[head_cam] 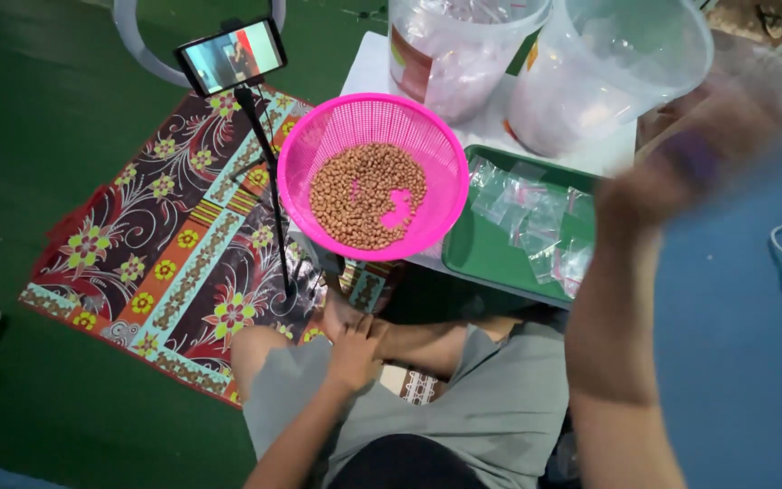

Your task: Packaging small peanuts into plastic bags using a spoon

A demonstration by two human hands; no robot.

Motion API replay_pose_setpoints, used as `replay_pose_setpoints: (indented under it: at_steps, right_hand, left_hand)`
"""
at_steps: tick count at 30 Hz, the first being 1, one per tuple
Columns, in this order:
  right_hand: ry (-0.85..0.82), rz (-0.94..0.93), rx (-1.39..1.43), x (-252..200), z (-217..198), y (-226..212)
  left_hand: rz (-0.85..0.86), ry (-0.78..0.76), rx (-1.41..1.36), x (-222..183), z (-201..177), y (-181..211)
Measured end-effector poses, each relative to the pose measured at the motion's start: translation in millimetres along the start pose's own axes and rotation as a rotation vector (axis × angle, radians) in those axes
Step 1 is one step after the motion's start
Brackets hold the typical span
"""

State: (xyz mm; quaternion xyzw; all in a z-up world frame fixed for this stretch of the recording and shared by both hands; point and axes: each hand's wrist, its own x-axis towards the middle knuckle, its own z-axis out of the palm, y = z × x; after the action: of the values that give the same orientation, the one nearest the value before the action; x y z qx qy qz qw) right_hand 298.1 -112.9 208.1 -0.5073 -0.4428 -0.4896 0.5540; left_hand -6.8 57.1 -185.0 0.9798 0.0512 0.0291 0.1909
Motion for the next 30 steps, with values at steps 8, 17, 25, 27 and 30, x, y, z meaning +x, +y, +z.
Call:
replay_pose_setpoints:
  at_steps: [8,17,25,27,30]
  right_hand:
    - [-0.809,0.559,-0.516,-65.8,5.8,-47.1]
    - [-1.838,1.213,-0.399,-236.0,-110.8,-97.0]
    - [-1.601,1.091,-0.911,-303.9,-128.3,-119.2]
    - [-1.654,1.145,-0.912,-293.5,-115.6,-123.1]
    - [-1.592,1.016,-0.893,-318.5,-114.3,-111.4]
  left_hand:
    - [0.010,-0.020,-0.016,0.6,21.8,-10.3]
    - [-0.049,-0.251,0.177,63.7,-20.0,-1.3]
    - [-0.197,-0.523,0.094,125.8,83.4,-50.1]
    - [-0.203,-0.568,0.123,129.9,112.6,-58.3]
    - [-0.138,-0.528,0.159,125.7,150.1,-73.1]
